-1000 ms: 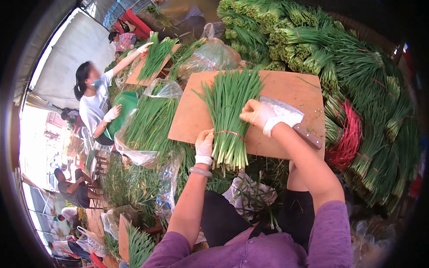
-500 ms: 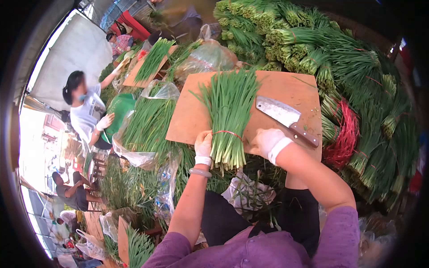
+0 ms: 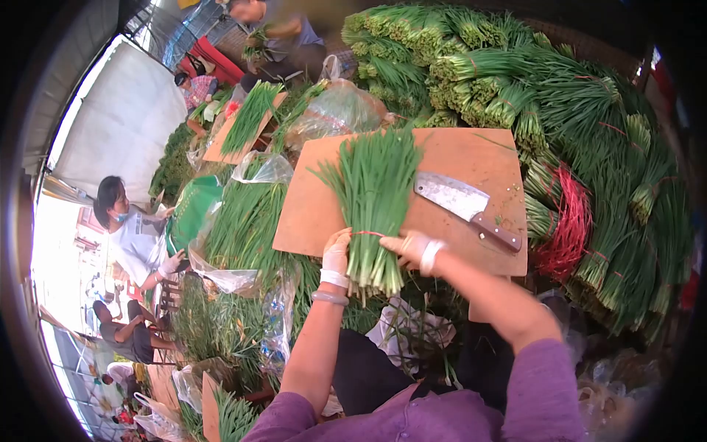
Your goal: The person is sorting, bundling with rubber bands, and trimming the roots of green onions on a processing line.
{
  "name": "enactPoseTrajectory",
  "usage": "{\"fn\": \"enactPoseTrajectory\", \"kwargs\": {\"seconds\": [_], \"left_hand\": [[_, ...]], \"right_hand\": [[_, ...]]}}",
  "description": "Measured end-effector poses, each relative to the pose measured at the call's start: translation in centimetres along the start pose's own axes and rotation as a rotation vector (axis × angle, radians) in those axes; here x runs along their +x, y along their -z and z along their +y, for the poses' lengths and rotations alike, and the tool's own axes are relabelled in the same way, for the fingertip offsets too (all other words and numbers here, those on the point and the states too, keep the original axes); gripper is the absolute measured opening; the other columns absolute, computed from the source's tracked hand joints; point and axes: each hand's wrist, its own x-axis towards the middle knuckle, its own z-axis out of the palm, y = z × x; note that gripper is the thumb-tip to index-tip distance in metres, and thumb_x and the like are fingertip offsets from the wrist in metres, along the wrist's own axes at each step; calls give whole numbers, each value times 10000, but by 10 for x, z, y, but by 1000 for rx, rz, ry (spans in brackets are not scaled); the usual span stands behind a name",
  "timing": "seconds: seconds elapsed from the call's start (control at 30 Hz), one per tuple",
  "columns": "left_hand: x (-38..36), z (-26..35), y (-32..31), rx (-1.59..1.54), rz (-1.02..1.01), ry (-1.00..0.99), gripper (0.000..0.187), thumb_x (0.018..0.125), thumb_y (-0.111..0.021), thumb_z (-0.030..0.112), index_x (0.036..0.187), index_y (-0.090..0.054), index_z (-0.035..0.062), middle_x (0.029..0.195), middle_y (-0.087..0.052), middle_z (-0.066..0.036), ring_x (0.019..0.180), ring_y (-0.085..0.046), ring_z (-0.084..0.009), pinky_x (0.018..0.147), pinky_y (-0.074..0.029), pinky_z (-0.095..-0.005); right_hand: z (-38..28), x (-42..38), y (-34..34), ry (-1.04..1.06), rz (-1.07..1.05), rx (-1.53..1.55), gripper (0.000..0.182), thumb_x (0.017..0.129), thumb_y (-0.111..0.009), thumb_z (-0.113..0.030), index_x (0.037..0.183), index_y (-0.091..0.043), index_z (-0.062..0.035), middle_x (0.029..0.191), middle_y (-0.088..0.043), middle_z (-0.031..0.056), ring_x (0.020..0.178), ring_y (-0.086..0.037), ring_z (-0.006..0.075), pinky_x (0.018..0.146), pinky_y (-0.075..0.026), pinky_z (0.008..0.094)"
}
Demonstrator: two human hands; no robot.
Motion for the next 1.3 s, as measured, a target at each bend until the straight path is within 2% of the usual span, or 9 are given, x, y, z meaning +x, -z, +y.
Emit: {"fn": "enactPoseTrajectory", "kwargs": {"seconds": [0.13, 0.2, 0.4, 0.57, 0.6, 0.67, 0.73, 1.0, 1.3], "left_hand": [[-1, 43, -6, 208, -181, -163, 66, 858, -580, 97, 897, -596, 47, 891, -591, -14, 830, -534, -131, 787, -437, -260], [-5, 93, -15, 1227, -320, -972, 112, 804, -606, 97, 904, -618, 49, 883, -618, -81, 919, -559, -249, 861, -436, -378], [26, 76, 19, 1329, -262, -607, 115, 774, -624, 156, 807, -630, 46, 856, -609, -123, 906, -565, -293, 815, -450, -382], [15, 79, -5, 1131, -366, -323, 224, 818, -572, 244, 821, -629, 28, 926, -632, -145, 853, -597, -275, 777, -477, -368], [-15, 68, -24, 1552, -667, -897, 201, 804, -584, 238, 812, -624, 42, 897, -617, -135, 858, -585, -303, 774, -476, -397], [-28, 61, -42, 1673, -888, -820, 163, 773, -595, 211, 802, -622, 53, 897, -608, -126, 861, -569, -339, 766, -474, -409], [-37, 63, -64, 1963, -302, -1405, 132, 753, -607, 160, 810, -631, 44, 918, -611, -132, 842, -579, -326, 744, -472, -401], [55, 108, 70, 404, 49, -444, 106, 829, -551, 4, 895, -632, 22, 1053, -626, -40, 946, -561, -133, 841, -441, -246], [100, 56, 142, 820, 98, -145, 284, 801, -520, -38, 1032, -667, 37, 1035, -659, -37, 885, -584, -106, 829, -445, -230]], "right_hand": [[11, -15, -19, 153, -20, 122, 482, 837, -605, -468, 1105, -593, -68, 816, -626, 21, 733, -610, 178, 603, -476, 350], [4, -16, -10, 75, -129, -223, 473, 827, -616, -447, 1122, -589, -79, 855, -634, 32, 754, -624, 199, 618, -485, 365], [-39, -38, -23, 974, 332, -1362, 786, 631, -767, -280, 1322, -422, -133, 1322, -463, 57, 1243, -420, 223, 1004, -340, 465], [-26, 15, -29, 761, 219, -1492, 921, 626, -764, -337, 1387, -304, -95, 1415, -358, 79, 1330, -318, 245, 1068, -243, 511], [-10, 38, -34, 764, 214, -1477, 921, 626, -764, -337, 1387, -304, -95, 1415, -358, 79, 1330, -318, 245, 1068, -243, 511], [19, 74, -35, 1031, 528, -1482, 989, 614, -775, -382, 1406, -262, -86, 1417, -350, 78, 1345, -296, 253, 1070, -215, 540], [4, 52, -35, 981, 455, -1492, 983, 644, -766, -368, 1424, -228, -106, 1436, -329, 76, 1347, -293, 258, 1065, -207, 563], [-28, 12, -19, 646, 227, -1570, 935, 676, -757, -352, 1427, -235, -159, 1426, -341, 50, 1338, -309, 250, 1074, -224, 527], [-18, 18, -18, 651, 272, -1556, 928, 663, -763, -361, 1416, -261, -154, 1404, -367, 46, 1318, -331, 242, 1069, -253, 504]]}}
